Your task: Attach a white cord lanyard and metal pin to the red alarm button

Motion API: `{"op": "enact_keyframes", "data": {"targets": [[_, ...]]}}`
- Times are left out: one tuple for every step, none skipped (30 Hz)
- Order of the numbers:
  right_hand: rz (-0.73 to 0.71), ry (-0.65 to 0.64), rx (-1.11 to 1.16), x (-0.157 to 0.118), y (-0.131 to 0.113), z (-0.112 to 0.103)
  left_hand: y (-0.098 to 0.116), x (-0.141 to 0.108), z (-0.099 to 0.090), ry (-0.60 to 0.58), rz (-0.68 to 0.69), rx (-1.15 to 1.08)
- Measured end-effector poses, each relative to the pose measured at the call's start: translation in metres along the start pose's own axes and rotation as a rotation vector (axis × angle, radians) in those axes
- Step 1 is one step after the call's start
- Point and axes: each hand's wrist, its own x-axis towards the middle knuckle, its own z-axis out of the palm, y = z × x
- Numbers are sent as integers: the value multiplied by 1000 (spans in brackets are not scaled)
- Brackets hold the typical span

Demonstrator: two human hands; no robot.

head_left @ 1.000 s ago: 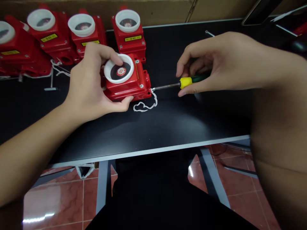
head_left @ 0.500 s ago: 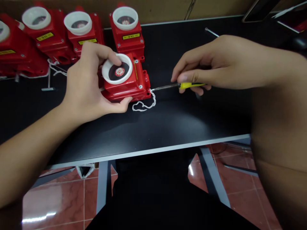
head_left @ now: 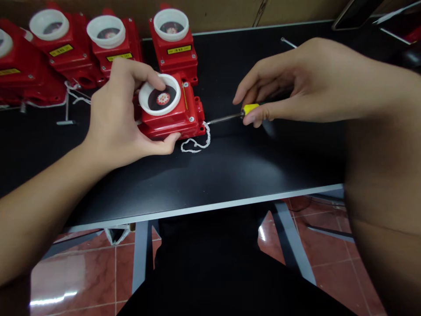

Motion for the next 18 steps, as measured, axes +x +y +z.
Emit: {"op": "enact_keyframes", "data": {"targets": [[-3,-19,2,0,-1,0,4,0,-2,-6,-32,-9],[-8,-31,-3,0,-2,0,9,1,-3,-25,-81,-21],[-10,-33,-15,0,-3,0,12,1,-4,-46,-126,-33],[-5,-29,-31,1,-4,0,14,1,-5,-47,-145,-42],[5,-32,-40,1,-4,0,14,1,-5,-40,-145,-45],[22,-41,-44,1,-4,1,13,0,-5,-27,-129,-44],[44,-57,-41,2,-3,2,10,0,-3,-14,-105,-41],[57,-61,-40,2,-2,2,6,0,-2,-1,-76,-36],[56,-55,-48,3,0,2,1,-1,0,11,-49,-32],[40,-37,-69,3,1,3,-2,-1,1,11,-29,-29],[14,-9,-102,3,2,3,-5,-1,2,5,-11,-28],[-13,24,-139,3,3,3,-6,-1,2,11,10,-27],[-40,51,-170,4,4,2,-6,-1,3,5,2,-25],[-55,65,-188,4,4,2,-4,-1,2,-4,-20,-22],[-61,67,-185,4,4,3,-2,-1,2,-17,-51,-22],[-69,72,-170,3,4,3,0,-1,1,-19,-76,-22],[-76,72,-153,3,3,3,1,-1,1,-23,-101,-20],[-82,76,-138,3,3,4,2,-2,1,-23,-111,-17]]}}
